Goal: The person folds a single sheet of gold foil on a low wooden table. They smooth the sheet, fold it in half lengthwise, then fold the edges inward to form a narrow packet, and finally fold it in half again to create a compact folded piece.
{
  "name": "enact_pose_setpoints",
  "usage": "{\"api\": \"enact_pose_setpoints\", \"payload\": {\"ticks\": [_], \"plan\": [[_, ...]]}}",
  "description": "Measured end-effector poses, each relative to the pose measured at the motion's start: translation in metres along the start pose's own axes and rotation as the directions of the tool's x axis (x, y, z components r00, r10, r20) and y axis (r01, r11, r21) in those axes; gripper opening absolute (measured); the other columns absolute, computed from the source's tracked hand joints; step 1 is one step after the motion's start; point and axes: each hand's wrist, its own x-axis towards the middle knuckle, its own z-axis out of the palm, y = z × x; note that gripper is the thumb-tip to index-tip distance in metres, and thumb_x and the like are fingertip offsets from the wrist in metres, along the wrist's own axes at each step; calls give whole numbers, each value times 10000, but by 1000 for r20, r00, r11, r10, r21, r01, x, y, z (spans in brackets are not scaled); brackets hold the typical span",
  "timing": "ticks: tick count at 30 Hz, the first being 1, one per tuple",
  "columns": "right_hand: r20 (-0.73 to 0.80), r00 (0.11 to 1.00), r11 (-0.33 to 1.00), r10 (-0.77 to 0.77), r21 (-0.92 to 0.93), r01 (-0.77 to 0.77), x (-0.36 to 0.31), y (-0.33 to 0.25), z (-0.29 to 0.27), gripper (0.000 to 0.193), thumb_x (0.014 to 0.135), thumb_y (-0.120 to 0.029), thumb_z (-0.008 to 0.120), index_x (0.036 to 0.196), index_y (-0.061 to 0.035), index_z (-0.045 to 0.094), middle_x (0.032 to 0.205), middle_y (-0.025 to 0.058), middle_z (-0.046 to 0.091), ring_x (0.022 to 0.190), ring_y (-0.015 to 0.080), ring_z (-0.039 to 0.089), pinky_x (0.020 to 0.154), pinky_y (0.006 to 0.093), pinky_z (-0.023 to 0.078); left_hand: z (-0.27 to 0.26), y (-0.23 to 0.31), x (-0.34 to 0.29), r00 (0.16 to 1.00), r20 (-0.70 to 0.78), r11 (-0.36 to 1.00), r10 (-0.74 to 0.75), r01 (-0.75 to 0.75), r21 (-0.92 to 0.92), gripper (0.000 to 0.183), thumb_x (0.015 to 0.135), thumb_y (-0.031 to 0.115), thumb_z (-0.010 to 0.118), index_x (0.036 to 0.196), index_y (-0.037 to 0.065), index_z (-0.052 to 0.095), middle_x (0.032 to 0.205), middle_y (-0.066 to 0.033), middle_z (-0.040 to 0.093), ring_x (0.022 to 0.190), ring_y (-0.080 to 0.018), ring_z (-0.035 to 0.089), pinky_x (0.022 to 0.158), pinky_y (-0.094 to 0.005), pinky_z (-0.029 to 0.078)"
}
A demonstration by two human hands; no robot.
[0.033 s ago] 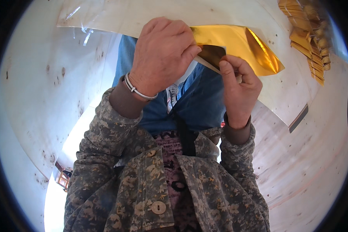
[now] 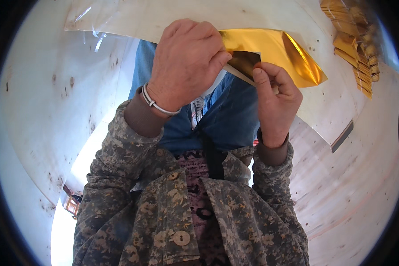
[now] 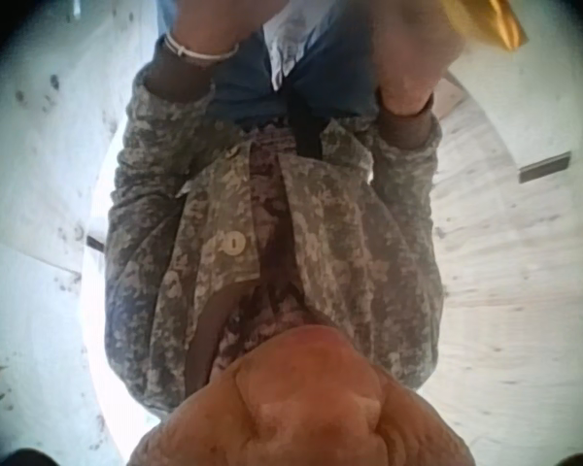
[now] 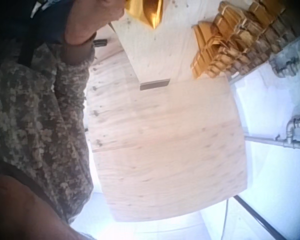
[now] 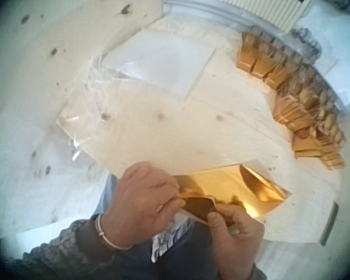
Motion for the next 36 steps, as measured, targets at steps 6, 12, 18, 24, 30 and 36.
{"api": "enact_pose_setpoints", "payload": {"ticks": [6, 12, 18, 24, 30, 36], "plan": [[-27, 995, 996, 94, 8, -94, 13, -7, 5, 91, 907, -19, 705, 971, 45, 699, 811, 18, 687, 726, 46, 604, 684, 200, 503, 2, 2, 2, 999, -23, 999, -34, 33, -38, 187, 776, 178, 768, 909, 67, 696, 948, -63, 656, 919, -273, 616, 870, -410, 470], [-43, 986, 986, 162, 31, -161, 18, -11, 5, 91, 909, -22, 703, 960, 53, 697, 807, 22, 683, 736, 48, 605, 684, 191, 495, -1, 12, -26, 986, -137, 995, 91, -84, 52, 304, 815, 238, 789, 1079, 102, 726, 1122, -69, 666, 1026, -267, 629, 936, -450, 470], [-59, 989, 990, 139, 14, -138, 24, -13, 5, 76, 922, -15, 683, 963, 49, 689, 828, 31, 680, 749, 71, 621, 704, 196, 511, 14, 28, -51, 1000, 23, 988, -9, 6, 156, 495, 923, 469, 643, 1288, 135, 652, 1345, -58, 582, 1269, -243, 522, 1156, -472, 253], [-63, 987, 988, 150, 35, -148, 28, -11, 7, 63, 935, -8, 663, 959, 49, 678, 825, 33, 671, 742, 74, 619, 683, 202, 516, 23, 27, -50, 995, 84, 982, -56, 40, 186, 607, 925, 553, 581, 1375, 146, 598, 1446, -61, 517, 1388, -241, 431, 1207, -484, 144], [-119, 993, 978, -13, -208, -12, 30, -10, 11, 61, 922, -3, 677, 959, 46, 678, 834, 46, 682, 732, 76, 630, 659, 218, 532, 26, 26, -50, 990, 119, 979, -71, 46, 198, 647, 924, 570, 566, 1418, 153, 552, 1482, -51, 490, 1418, -243, 398, 1210, -502, 111], [-160, 983, 985, 86, -135, -108, 33, -7, 15, 82, 897, 3, 699, 974, 23, 679, 806, 46, 671, 716, 85, 642, 648, 209, 531, 30, 26, -50, 992, 92, 975, -89, 69, 210, 661, 857, 511, 627, 1424, 183, 534, 1481, -14, 488, 1413, -215, 404, 1172, -531, 182]]}}
